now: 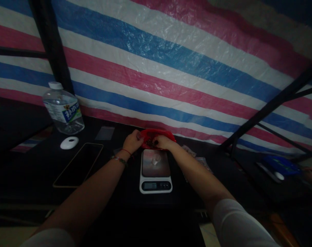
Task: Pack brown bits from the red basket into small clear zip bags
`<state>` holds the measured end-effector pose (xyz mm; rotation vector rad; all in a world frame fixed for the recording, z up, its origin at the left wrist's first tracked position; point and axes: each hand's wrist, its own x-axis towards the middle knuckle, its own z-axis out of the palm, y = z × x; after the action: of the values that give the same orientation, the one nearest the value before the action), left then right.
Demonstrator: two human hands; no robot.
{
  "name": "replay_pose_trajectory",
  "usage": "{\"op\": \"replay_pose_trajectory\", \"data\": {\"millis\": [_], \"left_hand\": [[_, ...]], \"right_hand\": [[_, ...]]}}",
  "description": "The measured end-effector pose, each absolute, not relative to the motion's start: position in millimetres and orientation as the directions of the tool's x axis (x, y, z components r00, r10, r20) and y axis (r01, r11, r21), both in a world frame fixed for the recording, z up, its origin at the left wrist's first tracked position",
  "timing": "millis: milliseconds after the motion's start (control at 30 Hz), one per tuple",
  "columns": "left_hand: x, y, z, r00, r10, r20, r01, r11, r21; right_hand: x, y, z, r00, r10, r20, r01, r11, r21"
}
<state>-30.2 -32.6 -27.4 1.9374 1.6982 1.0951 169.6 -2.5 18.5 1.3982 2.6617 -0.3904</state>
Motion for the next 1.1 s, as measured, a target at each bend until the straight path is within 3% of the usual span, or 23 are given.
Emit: {"op": "replay_pose_trajectory", "data": {"millis": [600, 833, 1100], "left_hand": [[-30.7, -32.2, -27.9, -0.011, 0.95, 0.311, 0.693, -0.217, 0.687], [-30.9, -33.8, -25.5, -0.019, 0.954, 0.3, 0.687, -0.205, 0.697], [-31.7, -31.7, -28.4, -0.007, 0.945, 0.328, 0.674, -0.238, 0.699]], "right_hand": [[165.1, -4.7, 25.5, -0.597, 0.787, -0.154, 0.802, 0.588, -0.104], [170.5, -21.6, 49.4, -0.597, 0.796, -0.101, 0.8, 0.581, -0.152], [172.0, -85.1, 86.1, -0.737, 0.672, -0.072, 0.669, 0.71, -0.22]]}}
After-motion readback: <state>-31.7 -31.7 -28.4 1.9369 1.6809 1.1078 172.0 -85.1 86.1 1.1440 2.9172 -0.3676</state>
